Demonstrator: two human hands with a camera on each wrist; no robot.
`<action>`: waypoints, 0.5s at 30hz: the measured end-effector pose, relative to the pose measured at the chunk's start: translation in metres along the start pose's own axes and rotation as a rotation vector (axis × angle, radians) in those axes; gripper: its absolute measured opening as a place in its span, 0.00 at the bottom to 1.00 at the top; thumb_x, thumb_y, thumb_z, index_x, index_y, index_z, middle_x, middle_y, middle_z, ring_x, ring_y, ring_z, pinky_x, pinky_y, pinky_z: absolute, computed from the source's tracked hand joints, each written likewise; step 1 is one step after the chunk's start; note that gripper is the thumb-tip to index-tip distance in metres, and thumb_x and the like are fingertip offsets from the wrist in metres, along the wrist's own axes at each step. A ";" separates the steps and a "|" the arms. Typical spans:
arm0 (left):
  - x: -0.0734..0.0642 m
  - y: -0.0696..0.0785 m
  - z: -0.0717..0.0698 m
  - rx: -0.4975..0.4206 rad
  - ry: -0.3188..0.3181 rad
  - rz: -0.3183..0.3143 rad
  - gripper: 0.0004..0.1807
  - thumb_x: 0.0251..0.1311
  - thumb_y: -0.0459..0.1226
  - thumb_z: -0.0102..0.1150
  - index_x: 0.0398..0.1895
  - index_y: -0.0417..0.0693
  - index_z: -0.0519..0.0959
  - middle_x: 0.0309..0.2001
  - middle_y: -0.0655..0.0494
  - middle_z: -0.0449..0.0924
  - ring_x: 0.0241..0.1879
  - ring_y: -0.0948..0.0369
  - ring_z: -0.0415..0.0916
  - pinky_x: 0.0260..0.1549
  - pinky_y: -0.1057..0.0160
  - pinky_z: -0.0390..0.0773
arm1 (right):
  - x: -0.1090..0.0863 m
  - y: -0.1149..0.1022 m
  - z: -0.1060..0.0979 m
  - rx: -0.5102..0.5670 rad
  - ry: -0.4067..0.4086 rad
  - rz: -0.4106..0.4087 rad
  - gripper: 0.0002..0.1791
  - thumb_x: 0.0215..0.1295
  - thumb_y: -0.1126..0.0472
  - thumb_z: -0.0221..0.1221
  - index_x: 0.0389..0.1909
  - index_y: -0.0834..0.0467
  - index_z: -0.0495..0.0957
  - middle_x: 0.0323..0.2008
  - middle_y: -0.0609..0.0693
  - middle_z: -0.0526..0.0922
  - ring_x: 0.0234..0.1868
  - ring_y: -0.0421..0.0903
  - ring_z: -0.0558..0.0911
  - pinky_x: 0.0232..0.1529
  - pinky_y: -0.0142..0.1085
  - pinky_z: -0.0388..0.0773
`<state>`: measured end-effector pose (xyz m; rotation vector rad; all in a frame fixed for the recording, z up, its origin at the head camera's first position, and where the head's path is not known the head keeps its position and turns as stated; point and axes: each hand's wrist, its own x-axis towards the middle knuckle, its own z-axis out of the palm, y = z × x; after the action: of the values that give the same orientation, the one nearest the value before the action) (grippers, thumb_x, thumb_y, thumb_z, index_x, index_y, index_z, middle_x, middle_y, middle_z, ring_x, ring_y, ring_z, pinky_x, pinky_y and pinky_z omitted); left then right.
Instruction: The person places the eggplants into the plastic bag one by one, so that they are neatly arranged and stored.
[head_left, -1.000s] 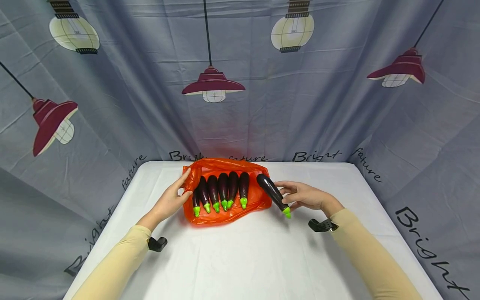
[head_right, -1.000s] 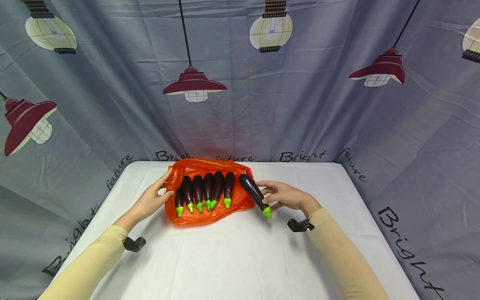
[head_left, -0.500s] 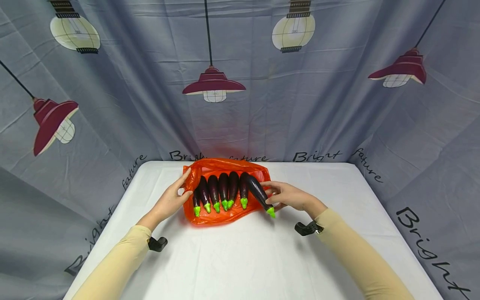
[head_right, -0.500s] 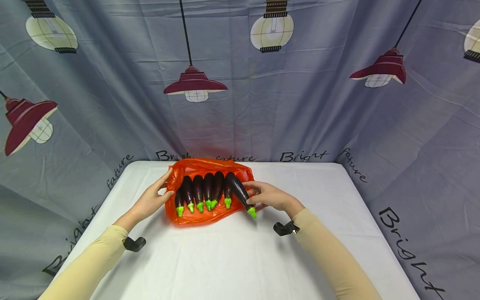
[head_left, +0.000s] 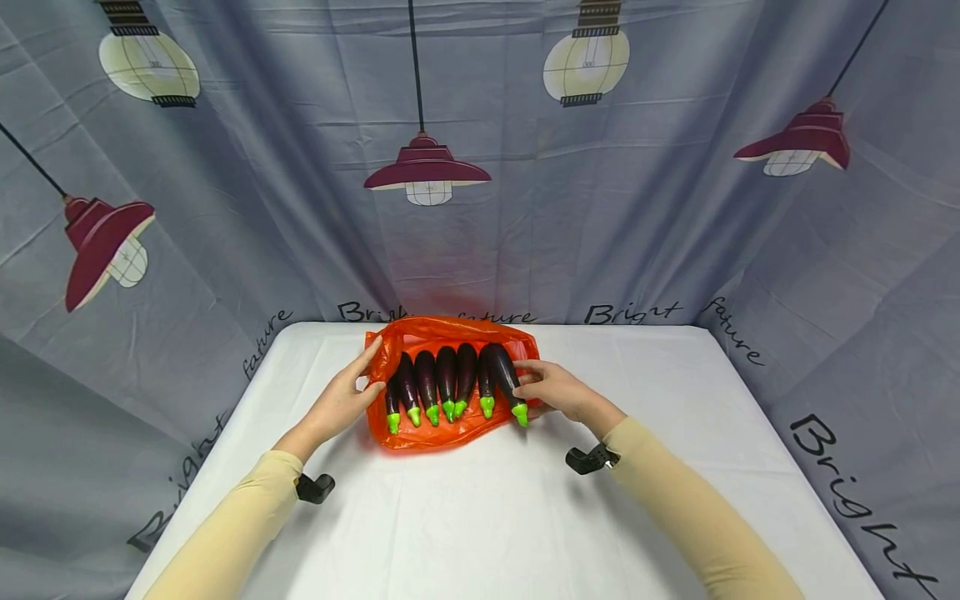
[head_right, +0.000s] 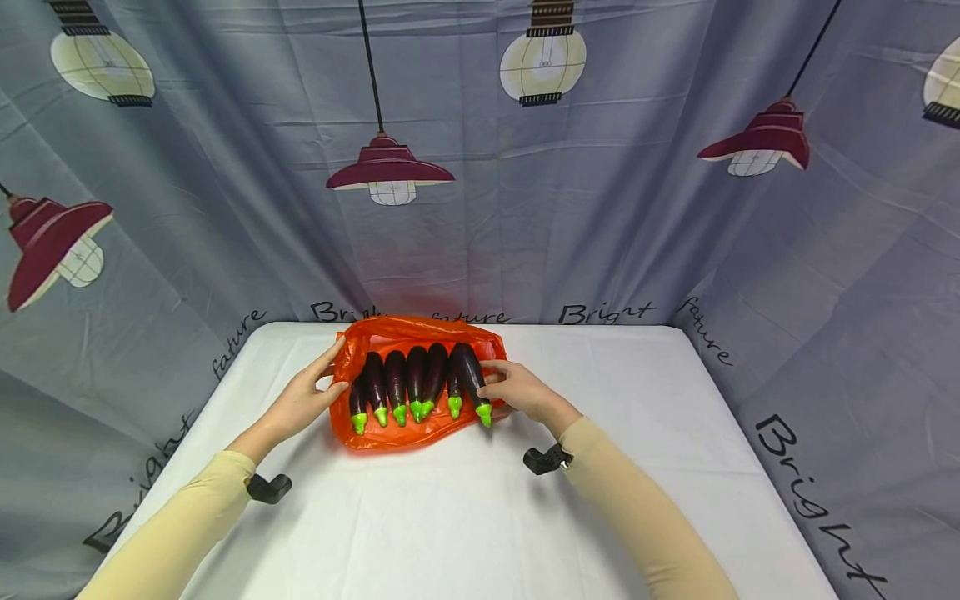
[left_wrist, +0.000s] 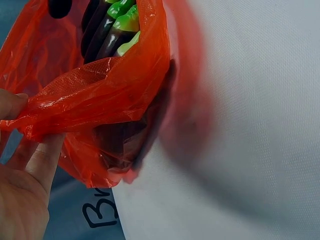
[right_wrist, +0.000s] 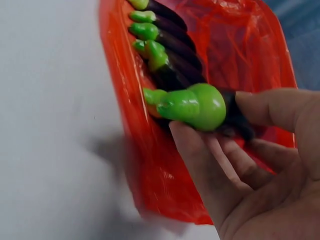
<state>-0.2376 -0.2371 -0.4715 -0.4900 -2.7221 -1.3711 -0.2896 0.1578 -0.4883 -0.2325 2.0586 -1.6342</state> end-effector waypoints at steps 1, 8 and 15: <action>0.000 0.000 0.000 0.000 0.000 0.001 0.45 0.71 0.32 0.60 0.84 0.63 0.50 0.77 0.45 0.59 0.65 0.44 0.69 0.46 0.57 0.84 | 0.001 0.000 0.002 0.006 0.017 0.005 0.38 0.67 0.66 0.64 0.77 0.61 0.62 0.62 0.64 0.76 0.46 0.51 0.85 0.48 0.55 0.84; 0.000 0.001 0.000 0.003 0.000 0.003 0.45 0.71 0.31 0.60 0.84 0.62 0.49 0.77 0.45 0.60 0.65 0.44 0.69 0.47 0.56 0.84 | 0.009 -0.001 0.015 0.009 0.112 0.018 0.37 0.69 0.64 0.64 0.77 0.57 0.64 0.63 0.63 0.76 0.48 0.51 0.85 0.50 0.53 0.84; 0.000 0.001 -0.001 0.011 0.002 0.011 0.45 0.71 0.31 0.60 0.84 0.61 0.49 0.78 0.46 0.59 0.65 0.44 0.70 0.47 0.55 0.84 | 0.015 0.001 0.022 0.049 0.165 0.003 0.35 0.69 0.66 0.63 0.76 0.58 0.65 0.60 0.64 0.78 0.47 0.52 0.85 0.50 0.56 0.83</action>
<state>-0.2371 -0.2376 -0.4702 -0.5018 -2.7199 -1.3534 -0.2921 0.1320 -0.4967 -0.0794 2.1345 -1.7517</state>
